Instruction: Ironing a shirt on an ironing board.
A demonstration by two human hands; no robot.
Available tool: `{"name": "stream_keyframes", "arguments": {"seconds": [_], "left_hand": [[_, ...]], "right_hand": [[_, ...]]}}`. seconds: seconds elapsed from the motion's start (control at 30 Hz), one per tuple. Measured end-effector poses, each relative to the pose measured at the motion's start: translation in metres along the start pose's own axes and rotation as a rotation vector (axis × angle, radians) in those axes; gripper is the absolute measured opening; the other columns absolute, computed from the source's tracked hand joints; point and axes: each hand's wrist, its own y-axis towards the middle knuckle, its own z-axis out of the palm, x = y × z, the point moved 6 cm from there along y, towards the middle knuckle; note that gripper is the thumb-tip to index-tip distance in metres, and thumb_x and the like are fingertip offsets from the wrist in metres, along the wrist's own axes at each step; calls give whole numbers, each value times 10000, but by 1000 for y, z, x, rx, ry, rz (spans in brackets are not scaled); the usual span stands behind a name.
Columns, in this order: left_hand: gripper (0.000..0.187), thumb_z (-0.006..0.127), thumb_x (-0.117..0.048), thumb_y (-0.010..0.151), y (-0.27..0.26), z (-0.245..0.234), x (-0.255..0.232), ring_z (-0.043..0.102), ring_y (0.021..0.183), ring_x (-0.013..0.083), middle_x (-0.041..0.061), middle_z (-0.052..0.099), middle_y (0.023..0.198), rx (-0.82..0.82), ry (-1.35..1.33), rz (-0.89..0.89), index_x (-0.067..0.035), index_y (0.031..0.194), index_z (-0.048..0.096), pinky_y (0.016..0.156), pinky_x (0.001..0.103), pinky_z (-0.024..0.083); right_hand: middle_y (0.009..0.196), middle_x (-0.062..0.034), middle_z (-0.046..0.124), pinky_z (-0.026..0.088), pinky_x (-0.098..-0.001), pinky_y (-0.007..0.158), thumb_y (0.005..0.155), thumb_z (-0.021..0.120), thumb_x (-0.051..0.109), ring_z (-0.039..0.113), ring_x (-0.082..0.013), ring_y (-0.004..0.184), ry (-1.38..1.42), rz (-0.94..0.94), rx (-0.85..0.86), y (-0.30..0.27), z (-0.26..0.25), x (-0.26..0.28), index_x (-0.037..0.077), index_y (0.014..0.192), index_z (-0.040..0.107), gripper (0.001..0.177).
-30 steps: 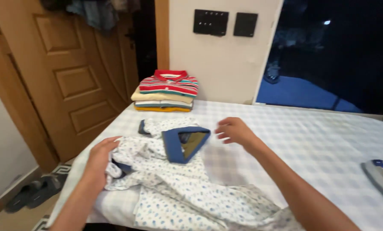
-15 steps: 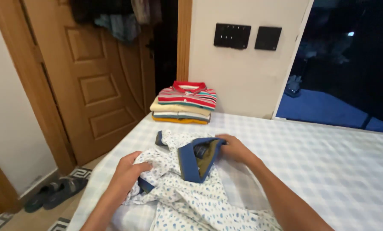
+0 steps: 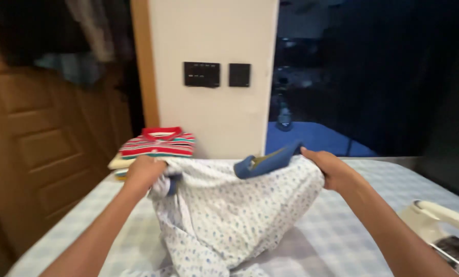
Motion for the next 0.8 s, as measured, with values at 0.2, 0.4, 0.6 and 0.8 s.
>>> {"name": "stream_keyframes", "arguments": {"seconds": [0.2, 0.4, 0.6, 0.8], "left_hand": [[187, 670, -119, 855, 108, 145, 3, 684, 855, 234, 127, 661, 1043, 156, -917, -359, -33, 1021, 666, 735, 406, 565], [417, 776, -135, 822, 73, 195, -7, 578, 1036, 139, 47, 556, 1264, 405, -676, -10, -185, 1179, 568, 708, 406, 532], [339, 732, -293, 851, 8, 184, 16, 690, 682, 249, 140, 742, 843, 515, -125, -4, 30, 950, 764, 560, 405, 563], [764, 529, -739, 906, -151, 128, -67, 755, 693, 292, 212, 767, 892, 878, 444, -109, 0, 960, 713, 609, 391, 610]], "right_hand": [[1179, -188, 698, 558, -432, 963, 1035, 526, 275, 682, -301, 1090, 249, 33, 193, 114, -35, -4, 20, 1186, 600, 305], [1396, -73, 526, 484, -453, 1032, 972, 669, 184, 571, -298, 1303, -60, -117, -47, 122, 36, -1, 309, 1416, 411, 528], [933, -184, 791, 618, -343, 628, 946, 719, 370, 788, -229, 759, -764, -19, -23, 93, 39, -73, -99, 952, 747, 470], [818, -174, 790, 616, -348, 566, 991, 513, 585, 745, -231, 614, -962, 296, 117, -31, 51, -123, -27, 938, 751, 658]]}}
